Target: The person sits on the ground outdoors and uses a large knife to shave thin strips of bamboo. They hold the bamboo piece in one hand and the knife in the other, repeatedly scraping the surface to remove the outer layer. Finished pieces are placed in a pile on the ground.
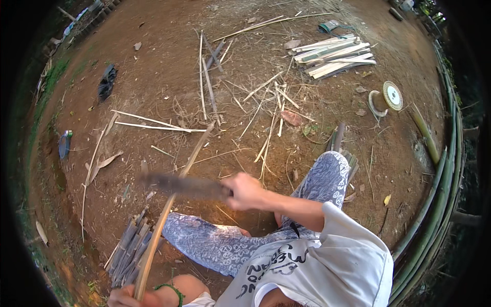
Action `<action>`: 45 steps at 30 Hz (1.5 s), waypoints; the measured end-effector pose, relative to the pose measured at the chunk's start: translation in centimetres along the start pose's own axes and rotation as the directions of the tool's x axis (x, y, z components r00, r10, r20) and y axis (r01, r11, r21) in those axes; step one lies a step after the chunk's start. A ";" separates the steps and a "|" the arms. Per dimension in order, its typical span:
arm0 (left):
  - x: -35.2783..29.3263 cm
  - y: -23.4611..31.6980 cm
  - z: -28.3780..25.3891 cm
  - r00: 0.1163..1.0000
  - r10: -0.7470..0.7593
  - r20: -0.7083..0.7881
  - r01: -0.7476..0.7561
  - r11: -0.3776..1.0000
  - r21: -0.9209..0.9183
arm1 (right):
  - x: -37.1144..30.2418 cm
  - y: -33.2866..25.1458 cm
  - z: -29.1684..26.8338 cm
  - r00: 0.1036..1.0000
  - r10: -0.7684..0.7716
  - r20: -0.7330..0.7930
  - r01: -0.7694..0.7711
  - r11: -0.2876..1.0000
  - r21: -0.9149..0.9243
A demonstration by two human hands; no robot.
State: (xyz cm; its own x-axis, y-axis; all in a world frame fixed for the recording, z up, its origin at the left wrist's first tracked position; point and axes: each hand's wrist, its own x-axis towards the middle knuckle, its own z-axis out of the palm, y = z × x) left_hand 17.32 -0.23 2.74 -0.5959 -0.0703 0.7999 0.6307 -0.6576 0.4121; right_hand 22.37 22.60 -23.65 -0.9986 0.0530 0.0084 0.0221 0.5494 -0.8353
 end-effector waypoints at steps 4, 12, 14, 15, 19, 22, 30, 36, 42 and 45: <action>0.4 -1.1 2.1 0.994 0.010 0.107 -0.027 0.986 0.163 | 3.0 9.7 1.9 0.877 0.473 0.087 -0.481 0.863 0.157; 0.8 -1.1 1.5 0.997 0.014 0.075 -0.018 0.999 0.043 | 2.2 3.3 0.0 0.996 0.075 0.057 -0.077 0.997 0.028; 1.3 -1.4 1.4 0.998 0.000 0.067 -0.003 0.999 0.046 | 2.4 6.1 1.9 0.999 -0.003 -0.046 0.010 0.986 0.167; 1.5 -1.4 1.4 0.998 -0.008 0.070 0.007 1.000 0.024 | 3.4 11.1 3.9 0.989 0.119 -0.084 -0.097 0.968 0.231; 1.1 -0.9 0.4 1.000 0.000 0.010 -0.002 0.978 0.207 | 8.7 16.2 3.7 0.784 0.618 -0.066 -0.620 0.774 -0.125; 1.2 -1.0 0.2 0.999 -0.035 0.012 0.035 0.998 0.048 | 6.6 10.6 2.3 0.895 0.425 0.135 -0.421 0.905 -0.059; 1.1 -2.5 1.0 1.000 -0.014 0.000 0.014 0.994 0.109 | 10.0 22.6 4.1 0.752 0.659 -0.024 -0.657 0.746 -0.111; 1.1 -1.2 -1.2 0.990 -0.133 0.036 0.129 0.986 0.107 | 9.9 17.3 4.9 0.953 0.303 -0.015 -0.302 0.951 0.061; 4.5 -1.7 -3.1 0.971 -0.235 0.038 0.228 0.964 0.138 | 13.4 25.3 2.6 0.671 0.741 0.027 -0.734 0.669 -0.117; 5.6 -1.8 -3.1 0.962 -0.151 -0.226 0.224 0.911 0.346 | 11.1 22.4 4.2 0.734 0.643 0.219 -0.651 0.758 -0.042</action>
State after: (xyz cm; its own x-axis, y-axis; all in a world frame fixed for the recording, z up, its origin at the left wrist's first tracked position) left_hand 11.29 -1.77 5.17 -0.7812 -0.1374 0.6089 0.6127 -0.3555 0.7058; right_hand 11.59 31.96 -44.56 -0.7294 0.2092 -0.6513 0.6690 0.4167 -0.6154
